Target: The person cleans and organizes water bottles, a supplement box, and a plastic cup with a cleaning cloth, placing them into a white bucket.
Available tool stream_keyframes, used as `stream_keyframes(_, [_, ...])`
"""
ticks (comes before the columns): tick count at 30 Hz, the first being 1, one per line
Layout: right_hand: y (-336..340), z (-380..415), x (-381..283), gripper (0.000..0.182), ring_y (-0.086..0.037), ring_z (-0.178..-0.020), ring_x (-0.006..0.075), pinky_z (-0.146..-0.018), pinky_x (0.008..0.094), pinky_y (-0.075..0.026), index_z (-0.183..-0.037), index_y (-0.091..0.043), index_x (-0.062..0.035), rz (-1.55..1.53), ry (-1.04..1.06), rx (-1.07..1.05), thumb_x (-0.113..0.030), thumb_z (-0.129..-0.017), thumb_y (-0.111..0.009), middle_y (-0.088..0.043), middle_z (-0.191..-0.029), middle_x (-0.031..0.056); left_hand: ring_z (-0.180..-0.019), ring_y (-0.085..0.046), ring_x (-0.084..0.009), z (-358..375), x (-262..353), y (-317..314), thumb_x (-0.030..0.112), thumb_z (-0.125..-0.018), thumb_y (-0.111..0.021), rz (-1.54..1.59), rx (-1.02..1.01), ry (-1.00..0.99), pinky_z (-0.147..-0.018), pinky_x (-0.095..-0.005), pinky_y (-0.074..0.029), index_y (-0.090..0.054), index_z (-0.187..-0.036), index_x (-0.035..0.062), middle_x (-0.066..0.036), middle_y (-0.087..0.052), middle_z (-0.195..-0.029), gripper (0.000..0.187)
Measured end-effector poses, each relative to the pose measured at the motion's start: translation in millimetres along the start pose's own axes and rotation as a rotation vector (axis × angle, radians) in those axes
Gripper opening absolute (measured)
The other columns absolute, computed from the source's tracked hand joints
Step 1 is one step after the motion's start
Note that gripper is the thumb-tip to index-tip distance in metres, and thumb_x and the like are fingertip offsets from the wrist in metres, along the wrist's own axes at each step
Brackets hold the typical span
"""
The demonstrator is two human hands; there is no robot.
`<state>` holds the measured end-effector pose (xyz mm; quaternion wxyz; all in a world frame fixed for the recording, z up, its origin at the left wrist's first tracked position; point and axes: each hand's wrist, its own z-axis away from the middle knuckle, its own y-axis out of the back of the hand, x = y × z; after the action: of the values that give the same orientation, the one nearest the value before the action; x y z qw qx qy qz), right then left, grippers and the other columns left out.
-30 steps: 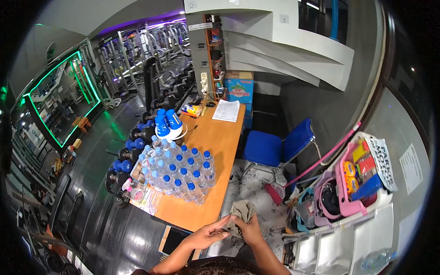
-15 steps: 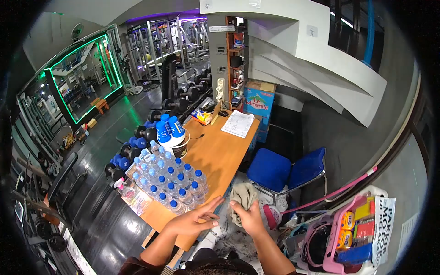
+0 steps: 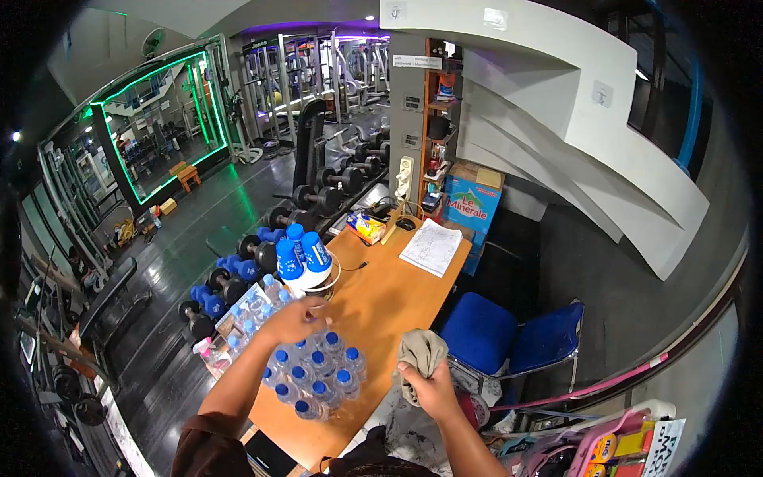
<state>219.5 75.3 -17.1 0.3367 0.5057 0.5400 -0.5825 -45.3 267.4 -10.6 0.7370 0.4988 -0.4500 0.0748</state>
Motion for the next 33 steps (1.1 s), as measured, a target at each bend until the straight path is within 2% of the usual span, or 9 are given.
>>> stream_keyframes(2, [2.7, -17.9, 8.5, 0.046, -0.052, -0.095, 0.0109, -0.086, 0.0282, -0.045, -0.127, -0.045, -0.0029, 0.069, 0.003, -0.006, -0.001, -0.086, -0.066, -0.053, -0.108, 0.0018, -0.123, -0.057, -0.0314, -38.9, -26.8, 13.9, 0.032, -0.085, -0.073, -0.057, 0.157, 0.018, -0.103, -0.0394, -0.045, -0.057, -0.130, 0.0035, -0.024, -0.053, -0.136, 0.056])
stream_keyframes(5, [1.4, -37.9, 10.6, 0.048, -0.054, -0.100, 0.0120, -0.090, 0.0292, -0.045, -0.129, -0.044, -0.0026, 0.148, -0.007, 0.001, -0.003, -0.087, -0.068, -0.054, -0.111, 0.0026, -0.117, -0.057, -0.0465, -102.5, -67.8, 23.1, 0.033, -0.075, -0.080, -0.412, 0.466, -0.070, -0.099, -0.0460, -0.049, -0.049, -0.136, 0.0046, -0.032, -0.035, -0.146, 0.074])
stream_keyframes(8, [4.9, -49.3, 15.9, 0.051, -0.055, -0.104, 0.0134, -0.092, 0.0297, -0.045, -0.131, -0.044, -0.0019, 0.175, -0.069, 0.041, -0.004, -0.087, -0.069, -0.056, -0.115, 0.0039, -0.119, -0.055, -0.0482, -141.2, -58.5, 47.9, 0.032, -0.073, -0.081, -0.397, 0.458, 0.140, -0.098, -0.0476, -0.050, -0.036, -0.146, 0.0102, -0.030, -0.015, -0.156, 0.089])
stream_keyframes(11, [10.5, -55.3, 16.4, 0.053, -0.055, -0.107, 0.0145, -0.092, 0.0301, -0.047, -0.133, -0.042, -0.0010, 0.157, -0.099, 0.082, -0.004, -0.088, -0.069, -0.057, -0.117, 0.0053, -0.120, -0.057, -0.0426, -183.2, -76.2, 55.0, 0.032, -0.077, -0.079, -0.390, 0.417, 0.306, -0.097, -0.0472, -0.051, -0.036, -0.147, 0.0111, -0.025, -0.014, -0.159, 0.085])
stream_keyframes(17, [28.4, -60.5, 14.9, 0.053, -0.056, -0.105, 0.0146, -0.091, 0.0295, -0.047, -0.134, -0.042, -0.0001, 0.119, -0.129, 0.170, -0.003, -0.088, -0.069, -0.058, -0.117, 0.0063, -0.114, -0.062, -0.0411, -217.2, -85.1, 55.3, 0.028, -0.081, -0.073, -0.505, 0.342, 0.464, -0.090, -0.0454, -0.054, -0.029, -0.151, 0.0149, -0.023, -0.014, -0.160, 0.084])
stream_keyframes(21, [35.9, -61.9, 12.8, 0.052, -0.056, -0.103, 0.0142, -0.091, 0.0289, -0.047, -0.133, -0.043, 0.0003, 0.169, -0.098, 0.181, -0.002, -0.088, -0.069, -0.058, -0.115, 0.0063, -0.106, -0.066, -0.0376, -223.6, -89.0, 52.4, 0.023, -0.082, -0.072, -0.574, 0.400, 0.453, -0.084, -0.0449, -0.056, -0.031, -0.147, 0.0148, -0.021, -0.035, -0.147, 0.078])
stream_keyframes(28, [38.5, -54.1, 8.4, 0.051, -0.056, -0.102, 0.0143, -0.091, 0.0292, -0.047, -0.132, -0.045, 0.0001, 0.155, -0.109, 0.178, -0.004, -0.088, -0.070, -0.059, -0.114, 0.0059, -0.102, -0.066, -0.0377, -212.3, -71.8, 55.5, 0.018, -0.071, -0.081, -0.488, 0.565, 0.363, -0.081, -0.0461, -0.056, -0.042, -0.134, 0.0096, -0.018, -0.045, -0.132, 0.075])
stream_keyframes(31, [44.2, -44.1, 5.3, 0.051, -0.056, -0.104, 0.0147, -0.092, 0.0296, -0.046, -0.132, -0.045, 0.0001, 0.170, -0.098, 0.166, -0.005, -0.087, -0.070, -0.059, -0.115, 0.0061, -0.098, -0.065, -0.0379, -187.8, -42.0, 55.5, 0.022, -0.064, -0.086, -0.381, 0.604, 0.184, -0.082, -0.0463, -0.055, -0.049, -0.123, 0.0067, -0.018, -0.049, -0.129, 0.071])
stream_keyframes(33, [49.9, -33.6, -0.9, 0.052, -0.056, -0.106, 0.0150, -0.093, 0.0299, -0.045, -0.132, -0.045, 0.0002, 0.174, -0.086, 0.188, -0.005, -0.087, -0.070, -0.058, -0.117, 0.0065, -0.093, -0.065, -0.0334, -168.7, -17.0, 45.2, 0.020, -0.062, -0.088, -0.334, 0.621, -0.106, -0.078, -0.0428, -0.055, -0.048, -0.121, 0.0053, -0.016, -0.055, -0.117, 0.073])
